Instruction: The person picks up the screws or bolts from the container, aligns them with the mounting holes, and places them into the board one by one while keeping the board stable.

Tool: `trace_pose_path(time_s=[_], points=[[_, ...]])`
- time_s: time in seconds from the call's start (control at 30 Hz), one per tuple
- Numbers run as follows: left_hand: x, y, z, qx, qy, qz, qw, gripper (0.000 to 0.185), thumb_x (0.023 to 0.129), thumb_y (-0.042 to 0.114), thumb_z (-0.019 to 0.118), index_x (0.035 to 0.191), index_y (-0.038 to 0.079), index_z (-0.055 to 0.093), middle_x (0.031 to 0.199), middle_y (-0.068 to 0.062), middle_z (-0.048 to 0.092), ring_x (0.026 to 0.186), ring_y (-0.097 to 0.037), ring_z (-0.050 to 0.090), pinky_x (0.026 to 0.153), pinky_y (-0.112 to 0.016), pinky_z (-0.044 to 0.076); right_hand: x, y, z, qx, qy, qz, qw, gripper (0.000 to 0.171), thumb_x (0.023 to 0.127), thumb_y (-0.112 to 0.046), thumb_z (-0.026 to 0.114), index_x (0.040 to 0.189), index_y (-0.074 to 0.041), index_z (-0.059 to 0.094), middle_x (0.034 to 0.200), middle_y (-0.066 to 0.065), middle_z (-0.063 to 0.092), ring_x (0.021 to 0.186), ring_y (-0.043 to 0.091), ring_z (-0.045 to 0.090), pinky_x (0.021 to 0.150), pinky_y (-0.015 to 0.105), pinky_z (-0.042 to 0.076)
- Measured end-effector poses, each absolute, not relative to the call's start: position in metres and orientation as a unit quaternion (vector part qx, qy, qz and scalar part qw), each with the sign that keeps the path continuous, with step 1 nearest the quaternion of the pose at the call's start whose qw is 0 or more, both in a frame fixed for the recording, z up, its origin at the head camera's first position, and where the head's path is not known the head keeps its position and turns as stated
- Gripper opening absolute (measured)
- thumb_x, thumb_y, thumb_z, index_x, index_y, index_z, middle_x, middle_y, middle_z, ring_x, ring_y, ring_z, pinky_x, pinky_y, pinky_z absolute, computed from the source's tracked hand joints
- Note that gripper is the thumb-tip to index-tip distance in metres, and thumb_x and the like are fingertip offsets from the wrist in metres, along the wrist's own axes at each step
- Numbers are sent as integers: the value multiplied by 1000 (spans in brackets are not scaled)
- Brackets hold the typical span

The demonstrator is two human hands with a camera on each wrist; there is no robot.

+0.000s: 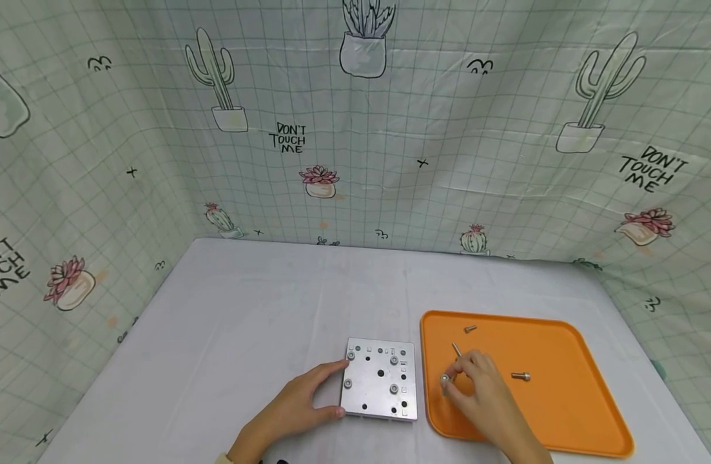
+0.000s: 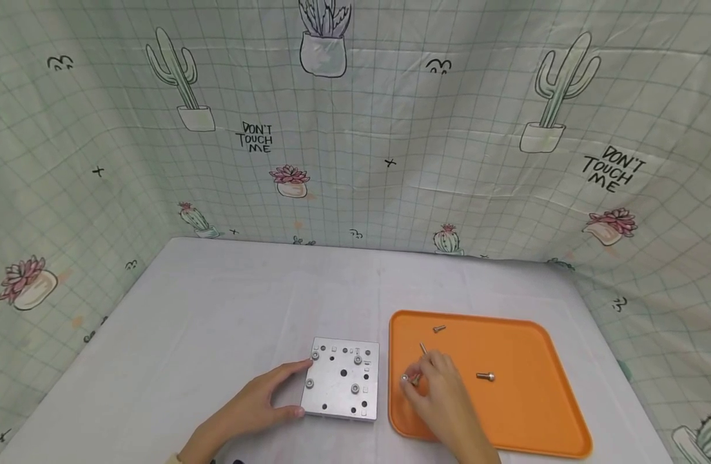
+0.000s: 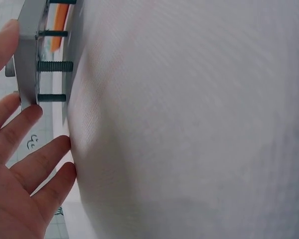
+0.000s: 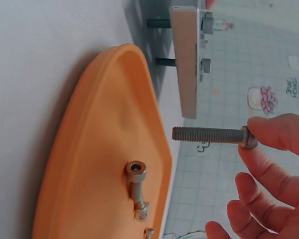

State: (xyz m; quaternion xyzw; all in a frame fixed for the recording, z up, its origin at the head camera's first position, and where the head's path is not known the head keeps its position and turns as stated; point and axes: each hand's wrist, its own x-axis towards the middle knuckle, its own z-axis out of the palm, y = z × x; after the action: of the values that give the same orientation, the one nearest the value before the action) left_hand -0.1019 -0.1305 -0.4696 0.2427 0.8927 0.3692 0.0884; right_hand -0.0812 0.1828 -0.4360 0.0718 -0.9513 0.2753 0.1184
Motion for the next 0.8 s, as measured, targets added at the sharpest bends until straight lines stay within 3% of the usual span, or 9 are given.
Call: trace_pose_path(time_s=[0.17, 0.3, 0.4, 0.8], points=[[-102, -131, -469, 238, 891, 375, 91, 66, 79, 42, 70, 138, 27, 43, 138, 4, 50, 128, -23, 47, 103, -44, 42, -88, 177, -434, 81, -940, 297, 147, 16, 75, -12, 75, 77, -22, 63, 86, -9, 50, 98, 14, 47, 80, 38, 45], [-102, -131, -468, 233, 890, 380, 93, 66, 79, 42, 71, 137, 28, 44, 138, 6, 50, 128, -23, 47, 104, -44, 41, -94, 172, -432, 83, -931, 313, 167, 12, 77, -11, 74, 82, -18, 66, 88, -6, 52, 96, 14, 46, 77, 37, 44], [-102, -131, -468, 232, 891, 380, 89, 66, 78, 42, 72, 137, 28, 45, 137, 6, 51, 127, -24, 47, 103, -45, 41, -98, 168, -430, 78, -928, 322, 169, 10, 78, -13, 74, 85, -16, 67, 90, -3, 53, 93, 14, 44, 74, 35, 43], [-105, -130, -471, 227, 891, 381, 93, 67, 76, 41, 73, 136, 28, 46, 137, 6, 51, 127, -24, 48, 104, -45, 41, -116, 150, -428, 71, -913, 370, 158, 12, 76, -12, 75, 86, -13, 69, 92, 0, 51, 97, 18, 42, 80, 38, 40]])
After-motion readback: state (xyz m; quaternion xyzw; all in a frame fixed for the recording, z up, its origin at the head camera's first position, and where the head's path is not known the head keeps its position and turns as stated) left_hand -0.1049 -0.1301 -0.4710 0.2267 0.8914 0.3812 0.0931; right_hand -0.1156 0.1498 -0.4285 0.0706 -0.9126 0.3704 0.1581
